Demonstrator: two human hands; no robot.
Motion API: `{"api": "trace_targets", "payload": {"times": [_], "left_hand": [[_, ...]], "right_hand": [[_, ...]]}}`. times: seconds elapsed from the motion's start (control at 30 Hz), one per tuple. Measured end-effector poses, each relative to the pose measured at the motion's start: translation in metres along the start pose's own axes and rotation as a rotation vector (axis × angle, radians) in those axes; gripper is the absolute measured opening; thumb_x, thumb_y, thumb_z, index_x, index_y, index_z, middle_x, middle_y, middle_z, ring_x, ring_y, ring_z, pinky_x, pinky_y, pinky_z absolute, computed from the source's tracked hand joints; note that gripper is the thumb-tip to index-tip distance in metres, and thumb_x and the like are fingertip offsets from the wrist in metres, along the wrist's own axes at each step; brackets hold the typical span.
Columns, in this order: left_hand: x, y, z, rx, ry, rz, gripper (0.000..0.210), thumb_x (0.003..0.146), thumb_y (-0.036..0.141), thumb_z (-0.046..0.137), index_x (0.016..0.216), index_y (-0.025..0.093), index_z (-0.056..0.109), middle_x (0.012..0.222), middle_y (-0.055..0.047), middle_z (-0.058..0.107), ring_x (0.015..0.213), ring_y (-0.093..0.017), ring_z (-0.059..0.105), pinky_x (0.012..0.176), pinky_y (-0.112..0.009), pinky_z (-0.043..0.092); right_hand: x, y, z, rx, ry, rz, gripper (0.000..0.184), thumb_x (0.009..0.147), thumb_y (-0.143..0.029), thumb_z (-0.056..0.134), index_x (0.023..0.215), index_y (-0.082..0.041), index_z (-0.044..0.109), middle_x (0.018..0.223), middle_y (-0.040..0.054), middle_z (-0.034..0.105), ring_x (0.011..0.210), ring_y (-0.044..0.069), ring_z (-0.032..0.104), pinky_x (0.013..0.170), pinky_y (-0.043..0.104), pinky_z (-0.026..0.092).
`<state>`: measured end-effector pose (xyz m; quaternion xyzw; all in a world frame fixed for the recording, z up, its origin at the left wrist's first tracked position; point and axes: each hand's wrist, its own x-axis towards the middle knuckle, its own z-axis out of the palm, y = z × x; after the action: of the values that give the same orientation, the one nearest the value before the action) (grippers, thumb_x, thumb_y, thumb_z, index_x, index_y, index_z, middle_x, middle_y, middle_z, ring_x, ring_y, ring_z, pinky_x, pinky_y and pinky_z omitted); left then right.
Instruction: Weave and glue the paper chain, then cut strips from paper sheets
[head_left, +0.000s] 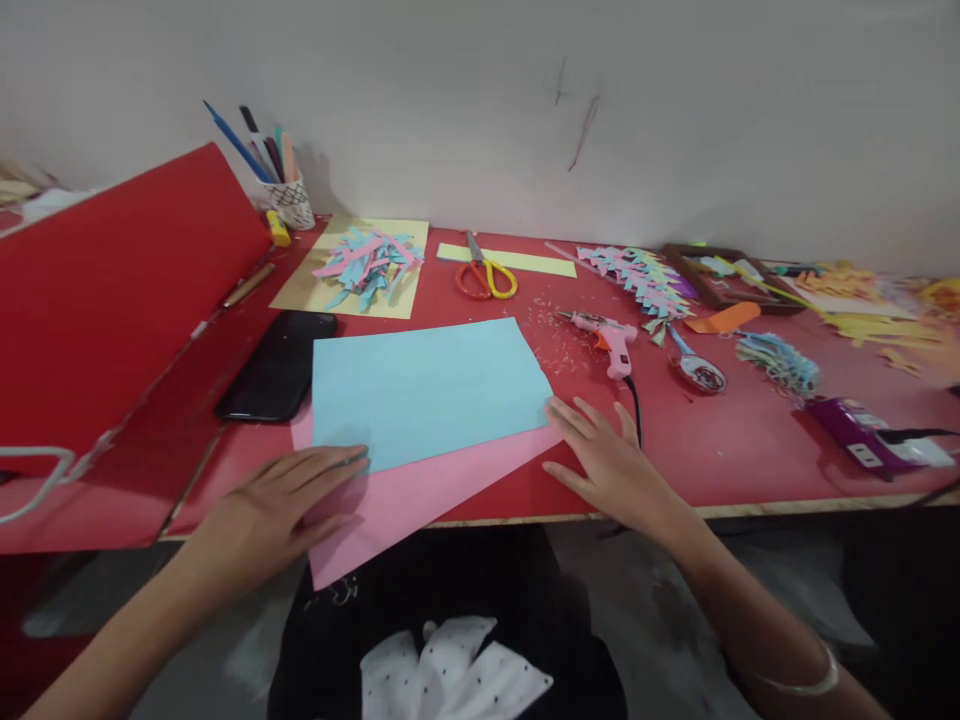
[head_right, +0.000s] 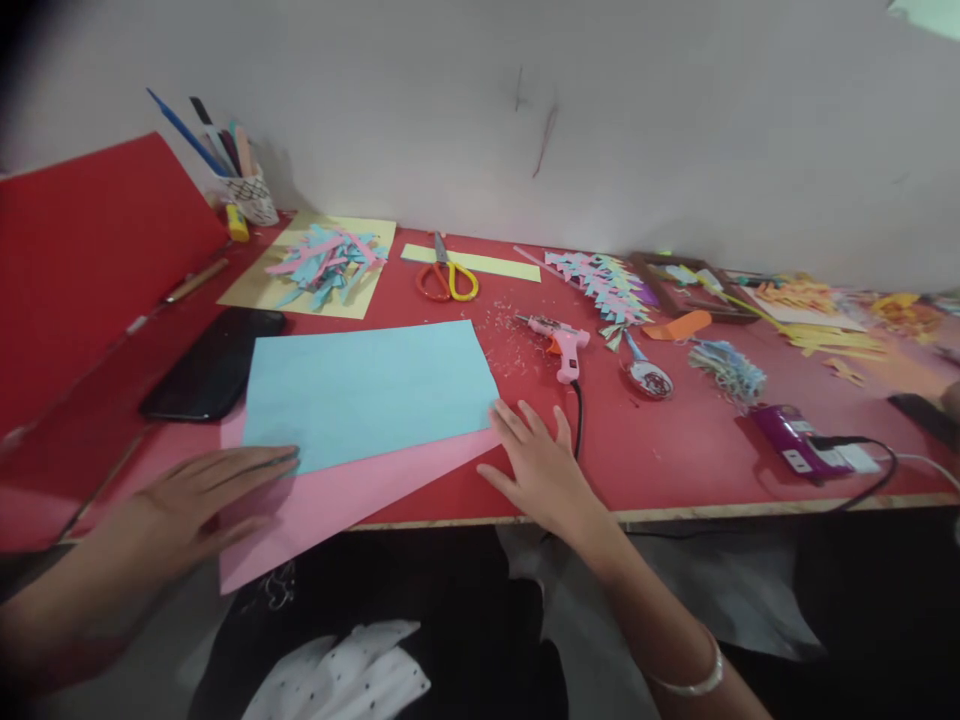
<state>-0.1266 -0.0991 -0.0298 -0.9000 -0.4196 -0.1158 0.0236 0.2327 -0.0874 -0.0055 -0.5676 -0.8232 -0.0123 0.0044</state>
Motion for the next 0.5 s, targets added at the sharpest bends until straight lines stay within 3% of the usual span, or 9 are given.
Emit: {"api": "trace_targets", "payload": {"times": [0.1,0.23,0.33,0.5], "left_hand": [[0.019,0.0,-0.001,0.067,0.002,-0.021,0.035,0.089,0.039,0.036,0.107,0.024,0.06,0.096,-0.005,0.068,0.088,-0.019,0.062,0.074,-0.031,0.047],[0.049,0.008,-0.014,0.172,-0.119,0.061,0.026,0.086,0.018,0.042,0.1,0.022,0.063,0.085,-0.003,0.068,0.078,-0.017,0.062,0.071,-0.03,0.045],[0.062,0.017,-0.021,0.177,-0.115,0.09,0.023,0.086,0.017,0.043,0.092,0.02,0.065,0.083,-0.003,0.068,0.076,-0.016,0.062,0.068,-0.029,0.043],[0.083,0.026,-0.014,0.155,-0.068,0.072,0.02,0.086,0.018,0.044,0.084,0.019,0.064,0.071,-0.001,0.067,0.065,-0.016,0.062,0.057,-0.027,0.039]], "right_hand": [[0.017,-0.011,-0.007,0.033,0.061,-0.083,0.04,0.087,-0.036,0.041,0.122,-0.02,0.05,0.126,0.0123,0.053,0.119,0.027,0.044,0.102,0.057,0.016],[0.046,-0.036,-0.009,0.104,0.029,-0.333,0.031,0.085,-0.031,0.049,0.114,-0.023,0.055,0.119,0.0089,0.057,0.11,0.021,0.051,0.099,0.046,0.028],[0.064,-0.054,-0.005,0.075,0.06,-0.433,0.02,0.087,-0.024,0.046,0.099,-0.021,0.062,0.101,0.0064,0.064,0.094,0.017,0.057,0.095,0.038,0.031],[0.083,-0.076,-0.007,-0.005,0.188,-0.532,0.023,0.085,-0.014,0.04,0.077,-0.017,0.061,0.073,0.0021,0.063,0.071,0.014,0.055,0.093,0.034,0.027]]}}
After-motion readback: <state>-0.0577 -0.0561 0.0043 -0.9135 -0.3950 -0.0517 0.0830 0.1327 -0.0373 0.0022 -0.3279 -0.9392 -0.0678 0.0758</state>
